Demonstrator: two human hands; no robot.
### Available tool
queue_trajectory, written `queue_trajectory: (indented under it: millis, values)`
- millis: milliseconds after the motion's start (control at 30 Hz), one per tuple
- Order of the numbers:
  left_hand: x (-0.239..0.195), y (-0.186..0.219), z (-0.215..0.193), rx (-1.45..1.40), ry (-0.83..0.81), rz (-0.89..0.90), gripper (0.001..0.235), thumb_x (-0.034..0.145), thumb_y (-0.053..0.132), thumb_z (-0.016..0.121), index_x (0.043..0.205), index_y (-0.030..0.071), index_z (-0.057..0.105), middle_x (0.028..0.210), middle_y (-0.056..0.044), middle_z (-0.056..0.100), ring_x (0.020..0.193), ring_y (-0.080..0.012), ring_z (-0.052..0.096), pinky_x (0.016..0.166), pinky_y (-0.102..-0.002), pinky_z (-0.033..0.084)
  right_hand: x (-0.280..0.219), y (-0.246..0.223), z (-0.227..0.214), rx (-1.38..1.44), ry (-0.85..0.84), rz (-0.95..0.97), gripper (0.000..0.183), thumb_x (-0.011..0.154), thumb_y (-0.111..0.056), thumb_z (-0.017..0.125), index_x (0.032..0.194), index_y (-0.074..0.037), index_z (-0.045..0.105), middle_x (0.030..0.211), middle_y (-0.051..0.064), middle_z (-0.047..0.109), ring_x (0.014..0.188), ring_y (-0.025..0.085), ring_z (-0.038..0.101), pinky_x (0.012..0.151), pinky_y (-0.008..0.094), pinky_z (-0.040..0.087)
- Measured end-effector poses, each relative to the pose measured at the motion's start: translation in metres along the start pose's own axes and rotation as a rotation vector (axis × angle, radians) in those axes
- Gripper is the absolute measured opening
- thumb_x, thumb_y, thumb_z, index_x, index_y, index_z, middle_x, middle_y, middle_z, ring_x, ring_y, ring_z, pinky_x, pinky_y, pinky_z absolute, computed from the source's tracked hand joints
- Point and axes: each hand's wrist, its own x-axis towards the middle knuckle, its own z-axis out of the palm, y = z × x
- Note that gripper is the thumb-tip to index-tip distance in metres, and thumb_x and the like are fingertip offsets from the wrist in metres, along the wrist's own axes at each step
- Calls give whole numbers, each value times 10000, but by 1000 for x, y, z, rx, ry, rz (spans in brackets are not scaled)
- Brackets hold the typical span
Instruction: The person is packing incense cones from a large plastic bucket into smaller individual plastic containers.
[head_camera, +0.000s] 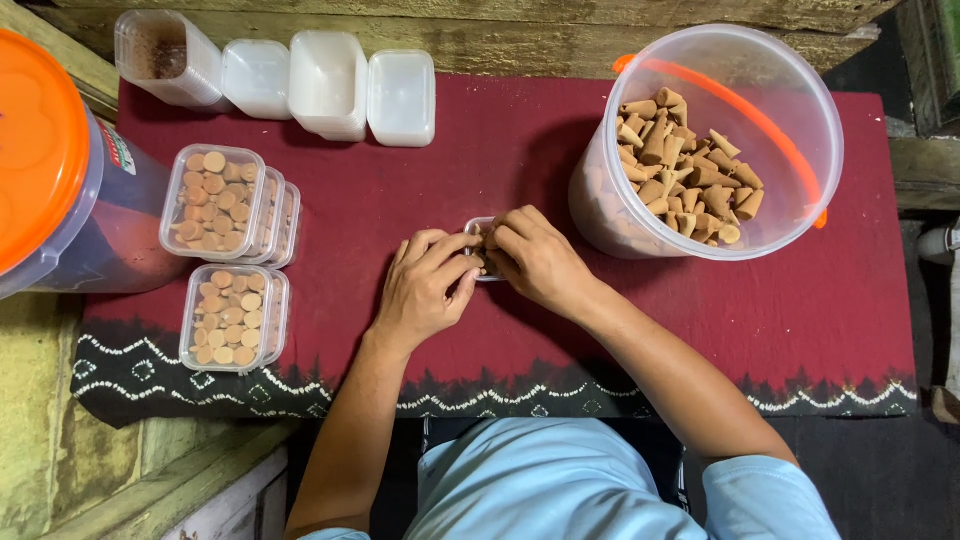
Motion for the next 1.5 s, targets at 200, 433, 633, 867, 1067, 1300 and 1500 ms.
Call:
queue_trajectory:
  millis: [200,433,633,867,1067,1300,1500]
  values:
    - [5,-1,-3,-150,12,10,80,920,117,649,943,109,724,1147,-70,701,1055,-306,654,820,-414,547,2,-4,-5,-3,-22,-46,133,910,-81,732,858,-76,610,852,90,578,853,306,617,742,395,546]
    - [10,4,-9,-230,22,10,92,923,65,639,963,63,722,1133,-122,696,1063,-343,672,888,-451,564,6,-4,-11,-16,-28,-75,135,964,-46,650,833,-71,628,811,68,592,816,283,624,712,360,540]
    - [10,3,-11,-271,4,1,112,915,50,620,986,61,705,1136,-124,681,1073,-352,664,916,-473,556,5,-1,-18,106,-7,-47,49,929,-28,719,893,-35,688,928,120,663,903,315,653,778,379,561]
    - [9,3,-12,-287,-14,-4,131,904,24,607,989,51,703,1152,-142,677,1093,-368,659,934,-484,550,9,-6,-17,110,-17,-54,24,940,-24,715,942,-34,694,954,127,678,911,322,657,789,393,567]
    - [8,2,-8,-264,5,4,152,904,8,595,996,38,712,1151,-146,678,1095,-362,661,931,-472,554,9,-1,-14,26,-23,-56,78,944,-24,689,879,-69,693,894,94,640,848,287,614,754,371,543]
    - [4,-5,-7,-210,36,29,148,914,84,624,1026,70,719,1184,-119,664,1147,-352,636,946,-473,532,3,-8,-41,152,69,78,129,969,-5,628,1019,-81,720,911,101,628,871,326,635,785,395,546]
    - [2,-3,2,-56,-19,50,311,939,303,576,1202,191,699,1315,-90,585,1252,-345,552,931,-461,467,-23,-13,-62,152,9,141,60,916,-42,659,868,-76,646,937,113,638,893,364,639,759,444,541]
